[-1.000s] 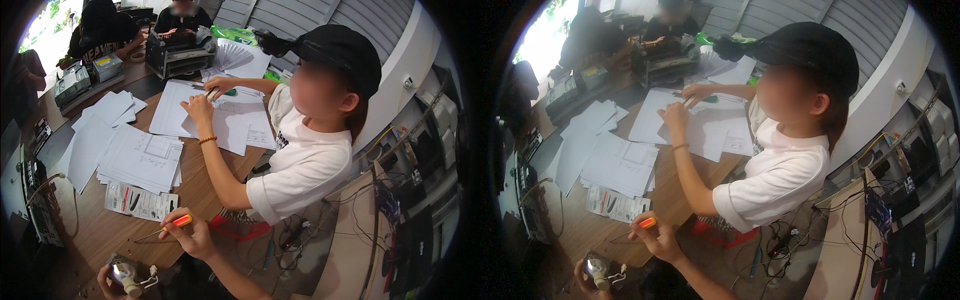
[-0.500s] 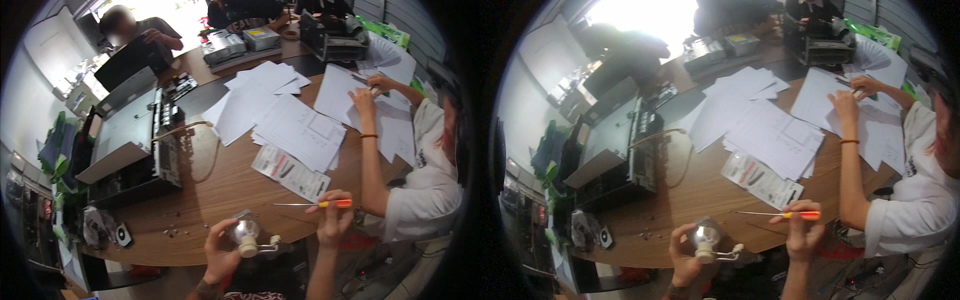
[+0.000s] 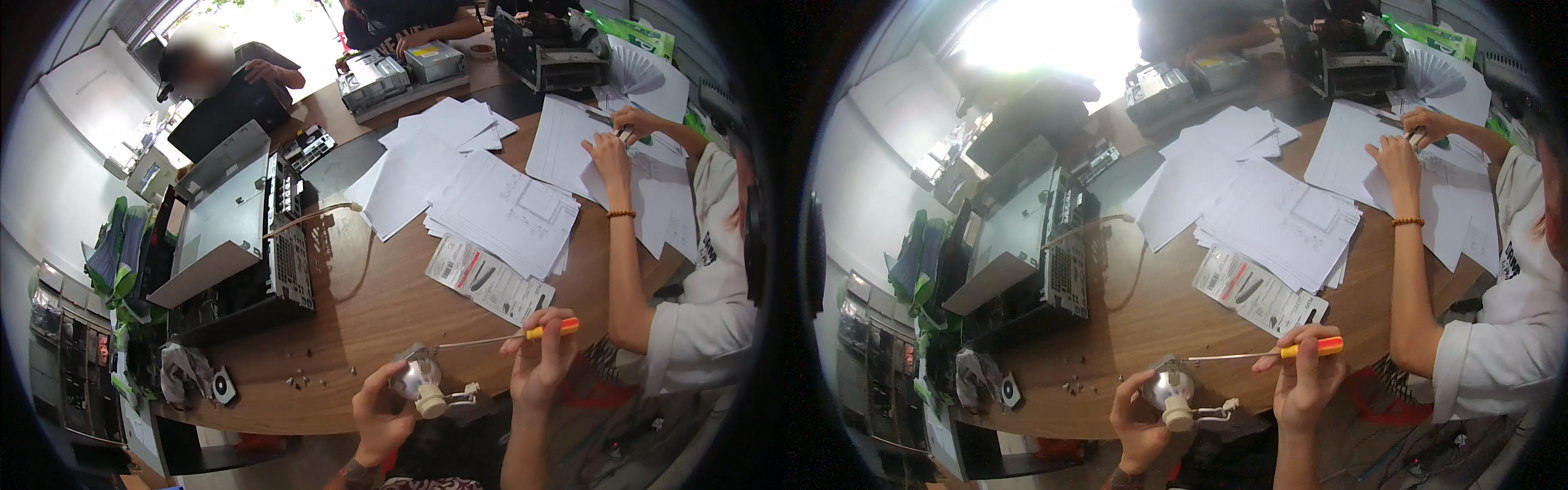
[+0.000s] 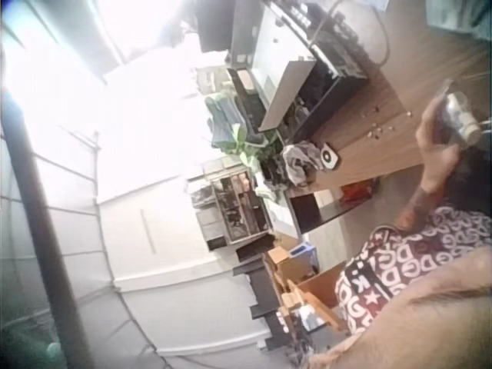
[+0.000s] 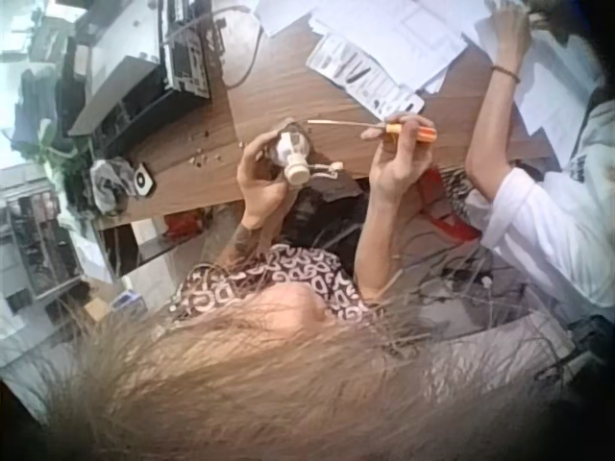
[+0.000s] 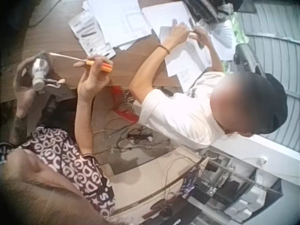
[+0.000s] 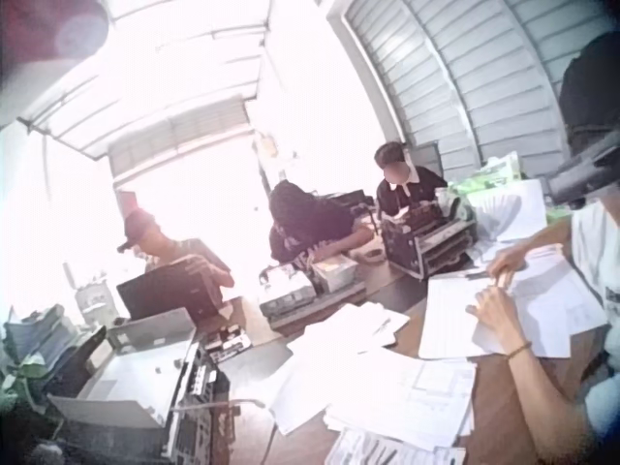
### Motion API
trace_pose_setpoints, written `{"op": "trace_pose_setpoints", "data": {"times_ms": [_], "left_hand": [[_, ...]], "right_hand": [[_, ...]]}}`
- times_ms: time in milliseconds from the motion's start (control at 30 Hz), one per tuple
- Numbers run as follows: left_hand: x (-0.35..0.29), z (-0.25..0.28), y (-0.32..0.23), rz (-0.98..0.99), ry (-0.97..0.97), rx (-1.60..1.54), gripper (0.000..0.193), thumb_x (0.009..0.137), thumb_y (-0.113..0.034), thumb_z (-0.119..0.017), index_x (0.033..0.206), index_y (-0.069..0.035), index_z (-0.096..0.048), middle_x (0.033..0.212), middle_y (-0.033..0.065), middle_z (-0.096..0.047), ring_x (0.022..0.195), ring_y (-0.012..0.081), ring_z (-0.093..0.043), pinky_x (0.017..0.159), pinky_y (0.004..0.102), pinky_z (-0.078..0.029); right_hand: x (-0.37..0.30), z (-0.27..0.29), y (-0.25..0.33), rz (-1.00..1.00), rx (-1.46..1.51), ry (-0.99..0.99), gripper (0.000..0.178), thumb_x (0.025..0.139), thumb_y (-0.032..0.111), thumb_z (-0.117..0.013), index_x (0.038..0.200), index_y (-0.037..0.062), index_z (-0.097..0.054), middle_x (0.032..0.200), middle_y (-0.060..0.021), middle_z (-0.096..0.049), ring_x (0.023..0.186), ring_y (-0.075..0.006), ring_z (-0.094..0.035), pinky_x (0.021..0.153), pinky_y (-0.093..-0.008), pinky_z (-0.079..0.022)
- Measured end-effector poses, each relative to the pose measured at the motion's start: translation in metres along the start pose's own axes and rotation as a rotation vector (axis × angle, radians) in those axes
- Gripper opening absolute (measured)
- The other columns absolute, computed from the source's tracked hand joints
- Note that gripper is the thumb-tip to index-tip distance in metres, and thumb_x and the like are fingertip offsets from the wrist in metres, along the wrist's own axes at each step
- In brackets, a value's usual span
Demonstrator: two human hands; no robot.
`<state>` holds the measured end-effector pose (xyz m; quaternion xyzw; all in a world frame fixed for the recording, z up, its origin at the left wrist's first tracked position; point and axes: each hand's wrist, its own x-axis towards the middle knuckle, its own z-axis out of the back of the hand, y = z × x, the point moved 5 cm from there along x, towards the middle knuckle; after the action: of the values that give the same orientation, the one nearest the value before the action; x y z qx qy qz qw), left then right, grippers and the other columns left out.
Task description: The person handles a projector lamp housing by hand, rotating and turning it over to inspect different sides while sitting at a table.
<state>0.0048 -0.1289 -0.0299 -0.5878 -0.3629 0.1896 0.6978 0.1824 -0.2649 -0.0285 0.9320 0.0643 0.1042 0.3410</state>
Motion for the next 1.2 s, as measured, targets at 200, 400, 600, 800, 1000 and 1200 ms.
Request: {"op": "trace_pose_setpoints", "data": {"times_ms": [200,400,600,800,1000,1200], "left_hand": [[0.0037,-0.0053,-0.0065,-0.045,-0.032,0.002,0.057,0.072,0.018,-0.062,0.126,0.003,-0.053,0.111,0.0141,-0.062,0.102,0.0192,-0.062,0.083,0.0298,-0.052],[0.0019,-0.004,-0.0053,-0.001,0.012,0.068,0.057,0.071,0.017,-0.063,0.126,0.003,-0.054,0.111,0.0125,-0.063,0.101,0.0168,-0.062,0.078,0.0254,-0.052],[0.0025,-0.0031,-0.0042,0.036,-0.004,0.03,0.058,0.07,0.015,-0.066,0.125,0.002,-0.055,0.108,0.0106,-0.065,0.098,0.015,-0.062,0.076,0.0237,-0.051],[0.0044,-0.0025,-0.005,0.053,0.013,0.045,0.059,0.069,0.012,-0.07,0.124,0.002,-0.055,0.111,0.0124,-0.064,0.099,0.0166,-0.063,0.08,0.0264,-0.051],[0.0027,-0.0011,-0.0013,0.079,0.016,0.015,0.06,0.068,0.011,-0.073,0.125,0.002,-0.055,0.112,0.0132,-0.064,0.099,0.0175,-0.063,0.08,0.0273,-0.052],[0.0042,-0.0021,-0.0052,0.049,0.023,0.031,0.061,0.068,0.011,-0.074,0.126,0.001,-0.054,0.112,0.0132,-0.064,0.099,0.0173,-0.064,0.076,0.0257,-0.053]], "right_hand": [[0.002,0.003,-0.0043,-0.081,0.002,-0.015,0.022,0.099,0.021,-0.053,0.098,-0.0001,-0.05,0.086,-0.0127,-0.055,0.057,-0.0183,-0.061,0.052,-0.0323,-0.056],[0.0012,0.005,-0.0049,-0.078,0.006,0.002,0.022,0.098,0.022,-0.054,0.1,-0.0004,-0.05,0.088,-0.0134,-0.055,0.058,-0.0189,-0.062,0.052,-0.0323,-0.057],[0.0018,0.004,-0.0072,-0.081,0.019,0.014,0.024,0.098,0.022,-0.054,0.101,-0.0011,-0.051,0.089,-0.0137,-0.056,0.059,-0.0191,-0.062,0.052,-0.0323,-0.057],[0.0025,0.0048,-0.0059,-0.078,-0.002,0.021,0.025,0.098,0.023,-0.055,0.1,-0.002,-0.051,0.088,-0.0138,-0.056,0.06,-0.0197,-0.063,0.053,-0.0325,-0.057],[0.0028,0.0013,-0.0063,-0.102,0.002,0.04,0.025,0.098,0.023,-0.055,0.099,-0.002,-0.051,0.087,-0.0139,-0.056,0.06,-0.0197,-0.063,0.055,-0.033,-0.058],[0.0026,0.001,-0.0064,-0.082,-0.003,0.048,0.023,0.098,0.021,-0.054,0.099,-0.0017,-0.051,0.088,-0.0144,-0.056,0.06,-0.0193,-0.062,0.055,-0.0328,-0.057]]}}
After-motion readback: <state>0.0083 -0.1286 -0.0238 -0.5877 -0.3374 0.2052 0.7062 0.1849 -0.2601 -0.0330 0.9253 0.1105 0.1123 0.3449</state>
